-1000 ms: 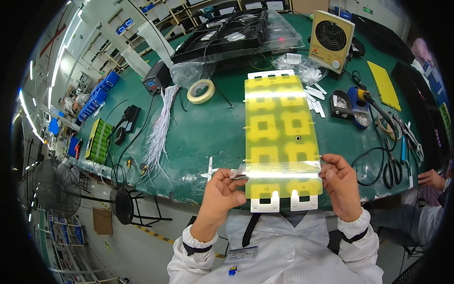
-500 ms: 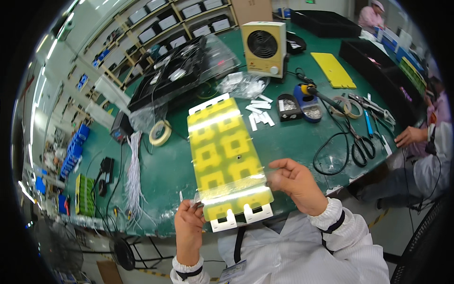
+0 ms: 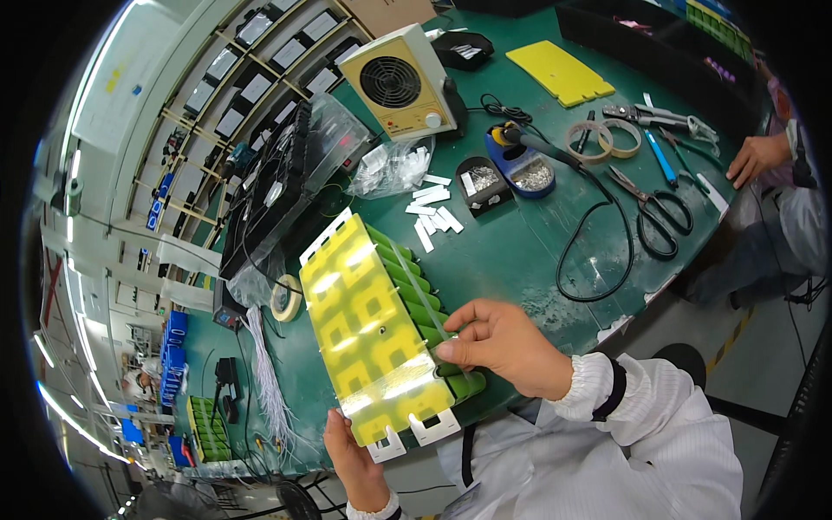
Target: The recorder applies insulation strips and adhesive tape to rows of battery cells as part of a factory assembly line workflow.
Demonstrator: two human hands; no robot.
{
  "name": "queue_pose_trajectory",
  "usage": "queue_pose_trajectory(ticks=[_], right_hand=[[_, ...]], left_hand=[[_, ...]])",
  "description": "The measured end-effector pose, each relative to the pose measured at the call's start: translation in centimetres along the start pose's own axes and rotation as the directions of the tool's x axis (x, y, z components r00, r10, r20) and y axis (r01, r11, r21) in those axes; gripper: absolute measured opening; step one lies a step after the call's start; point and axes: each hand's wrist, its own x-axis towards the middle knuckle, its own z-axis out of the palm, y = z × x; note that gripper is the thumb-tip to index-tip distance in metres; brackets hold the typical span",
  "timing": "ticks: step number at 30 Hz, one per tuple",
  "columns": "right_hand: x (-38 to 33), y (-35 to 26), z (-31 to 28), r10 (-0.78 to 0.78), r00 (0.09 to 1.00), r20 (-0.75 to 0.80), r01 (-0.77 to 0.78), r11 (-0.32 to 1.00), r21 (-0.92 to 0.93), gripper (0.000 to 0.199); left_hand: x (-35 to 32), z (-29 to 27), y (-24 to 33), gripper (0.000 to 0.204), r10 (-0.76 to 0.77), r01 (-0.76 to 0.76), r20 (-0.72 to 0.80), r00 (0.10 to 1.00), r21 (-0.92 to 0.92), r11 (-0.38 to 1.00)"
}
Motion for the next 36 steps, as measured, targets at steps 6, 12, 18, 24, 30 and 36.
queue_pose_trajectory(ticks=[6, 12, 18, 24, 30, 36], right_hand=[[0.1, 0.0, 0.0, -0.010, 0.999, 0.045, 0.006, 0.996, 0.090, 0.038], [0.1, 0.1, 0.0, -0.022, 0.999, 0.027, 0.020, 0.996, 0.088, 0.036], [0.0, 0.6, 0.1, -0.092, 0.996, -0.004, 0.092, 0.994, 0.056, 0.033], [0.0, 0.9, 0.3, -0.121, 0.992, -0.027, 0.122, 0.991, 0.046, 0.028], [-0.4, 0.8, 1.0, -0.205, 0.976, -0.074, 0.207, 0.978, 0.023, 0.029], [-0.5, 1.0, 1.2, -0.249, 0.963, -0.100, 0.255, 0.966, 0.050, 0.027]], left_hand=[[-0.2, -1.4, -0.3, 0.045, 0.019, -0.020, 0.004, 1.000, 0.185, 0.983], [0.1, -2.2, -0.1, 0.050, 0.021, -0.032, 0.061, 0.998, 0.182, 0.983], [0.4, -1.8, 0.6, 0.053, -0.007, -0.003, 0.042, 0.999, 0.221, 0.975], [0.5, -0.4, 1.4, 0.028, -0.068, 0.069, -0.011, 0.998, 0.109, 0.992], [0.6, 0.3, 1.9, 0.024, -0.086, 0.091, -0.049, 0.995, 0.126, 0.988], [0.7, -0.5, 2.0, 0.022, -0.079, 0.092, -0.076, 0.994, 0.187, 0.978]])
